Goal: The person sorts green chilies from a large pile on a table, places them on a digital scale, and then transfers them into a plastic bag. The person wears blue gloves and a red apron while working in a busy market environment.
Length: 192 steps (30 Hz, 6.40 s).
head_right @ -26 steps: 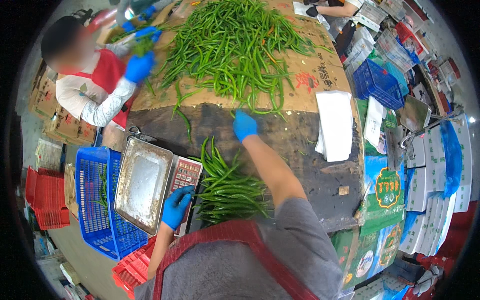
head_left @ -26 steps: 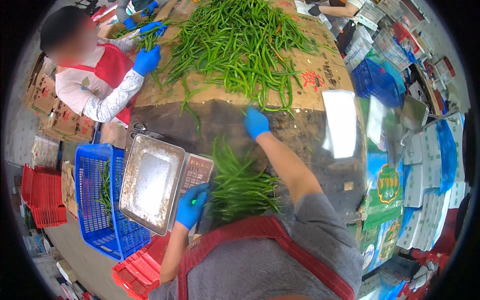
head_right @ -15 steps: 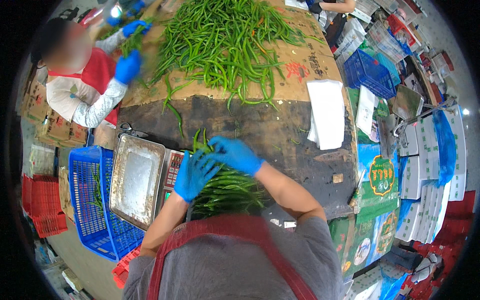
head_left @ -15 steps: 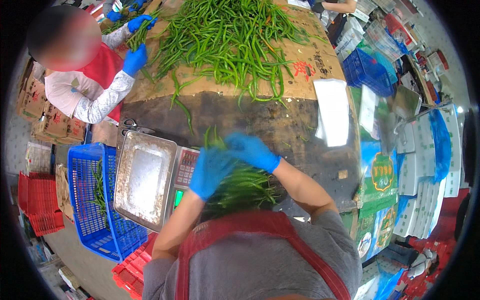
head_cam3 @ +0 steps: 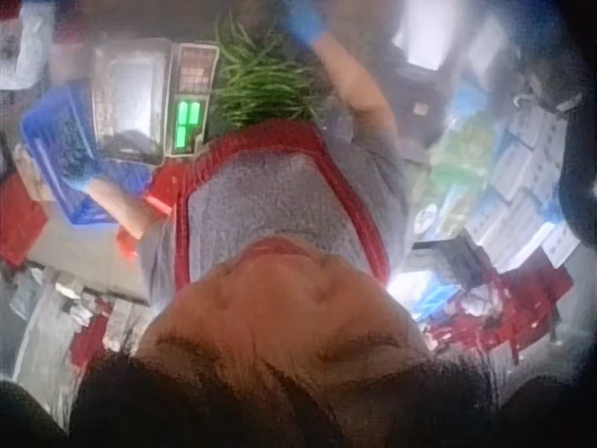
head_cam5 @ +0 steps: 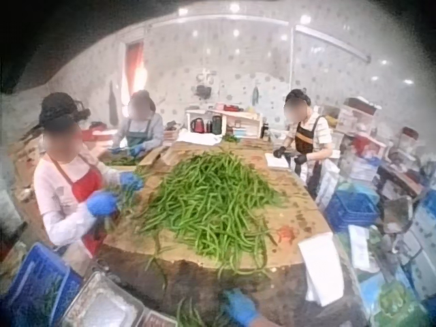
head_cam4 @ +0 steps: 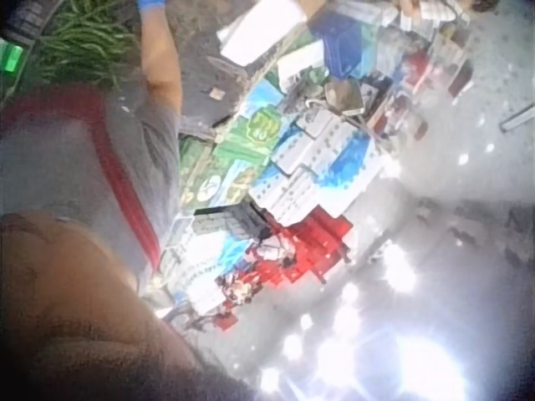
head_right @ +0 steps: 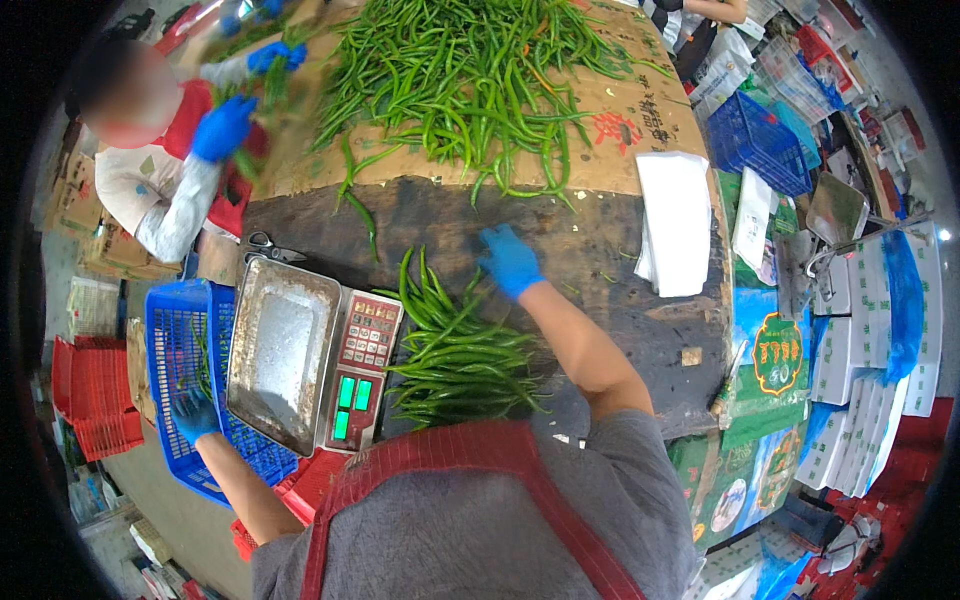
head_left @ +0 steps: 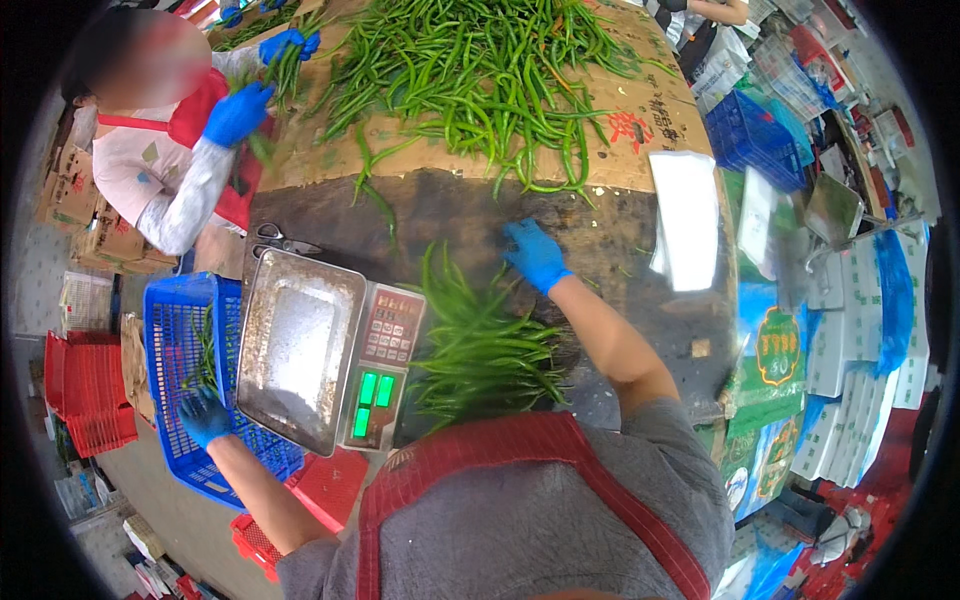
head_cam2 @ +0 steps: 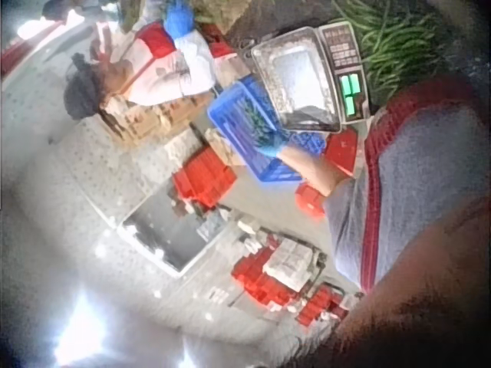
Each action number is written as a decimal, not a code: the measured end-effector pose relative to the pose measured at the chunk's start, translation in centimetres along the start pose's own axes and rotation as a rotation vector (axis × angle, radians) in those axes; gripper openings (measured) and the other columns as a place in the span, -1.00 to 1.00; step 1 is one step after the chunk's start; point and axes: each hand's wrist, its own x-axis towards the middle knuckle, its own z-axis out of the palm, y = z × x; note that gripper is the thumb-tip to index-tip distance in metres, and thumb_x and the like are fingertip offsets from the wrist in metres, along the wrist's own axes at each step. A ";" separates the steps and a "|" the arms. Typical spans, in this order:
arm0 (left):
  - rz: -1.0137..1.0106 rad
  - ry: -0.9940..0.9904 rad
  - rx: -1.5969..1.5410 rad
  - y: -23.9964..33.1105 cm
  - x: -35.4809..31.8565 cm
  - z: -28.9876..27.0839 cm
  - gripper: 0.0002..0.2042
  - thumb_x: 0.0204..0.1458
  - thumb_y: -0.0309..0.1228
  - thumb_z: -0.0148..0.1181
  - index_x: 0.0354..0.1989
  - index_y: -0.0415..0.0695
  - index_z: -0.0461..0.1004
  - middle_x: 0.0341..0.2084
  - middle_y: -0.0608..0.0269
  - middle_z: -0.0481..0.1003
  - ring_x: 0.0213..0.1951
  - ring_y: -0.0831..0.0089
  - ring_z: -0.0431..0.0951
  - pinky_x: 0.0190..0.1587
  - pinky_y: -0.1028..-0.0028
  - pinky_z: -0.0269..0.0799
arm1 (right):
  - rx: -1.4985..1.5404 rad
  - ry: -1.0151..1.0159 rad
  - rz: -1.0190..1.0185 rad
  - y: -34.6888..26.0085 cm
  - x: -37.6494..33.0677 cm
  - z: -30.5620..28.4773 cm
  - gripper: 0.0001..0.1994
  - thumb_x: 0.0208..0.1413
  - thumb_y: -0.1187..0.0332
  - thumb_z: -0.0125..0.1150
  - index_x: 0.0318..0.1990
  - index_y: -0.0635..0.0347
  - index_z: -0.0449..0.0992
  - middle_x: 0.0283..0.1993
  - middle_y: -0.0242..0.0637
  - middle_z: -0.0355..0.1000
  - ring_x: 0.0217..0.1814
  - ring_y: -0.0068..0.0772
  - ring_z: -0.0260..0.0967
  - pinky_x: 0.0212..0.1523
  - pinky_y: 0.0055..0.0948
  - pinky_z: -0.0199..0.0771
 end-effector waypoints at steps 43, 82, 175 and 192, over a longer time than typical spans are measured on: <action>0.073 -0.844 0.658 -11.5 -11.6 4.6 -0.69 0.13 -0.37 -0.06 -0.01 -0.24 0.43 -0.13 0.24 0.47 -0.19 0.50 0.45 -0.11 0.49 0.37 | 0.965 0.053 0.158 -7.3 -3.8 -7.3 -0.88 0.11 0.40 0.10 -0.44 0.17 0.36 -0.51 -0.45 0.28 -0.47 -0.57 0.20 -0.44 -0.52 0.24; -0.160 -1.143 -0.083 -8.7 -26.1 4.8 -0.71 0.19 -0.44 -0.05 0.07 -0.24 0.31 -0.08 0.08 0.44 -0.13 0.42 0.44 -0.02 0.41 0.34 | 0.585 -0.207 -0.245 -17.6 -15.3 -9.1 -0.88 0.02 0.47 0.22 -0.39 0.23 0.37 -0.46 -0.34 0.21 -0.44 -0.51 0.20 -0.41 -0.46 0.26; -0.187 -0.334 -0.349 -4.4 -3.8 -8.1 -0.65 0.22 -0.40 -0.21 0.13 -0.24 0.28 0.13 0.10 0.33 0.09 0.33 0.41 0.18 0.27 0.26 | 1.045 0.323 0.399 -2.4 -4.0 -4.6 -0.69 0.09 0.22 0.17 -0.05 0.16 0.43 -0.28 -0.27 0.41 -0.28 -0.45 0.35 -0.23 -0.45 0.36; -0.318 -0.540 0.015 -10.2 -13.0 -2.1 -0.68 0.12 -0.39 0.05 0.06 -0.10 0.40 -0.35 0.43 0.52 -0.39 0.62 0.40 -0.06 0.49 0.33 | 0.034 0.186 0.438 3.9 0.7 -5.2 -0.65 -0.10 0.28 0.20 -0.14 0.14 0.33 -0.23 0.05 0.39 -0.23 0.19 0.38 -0.21 -0.04 0.41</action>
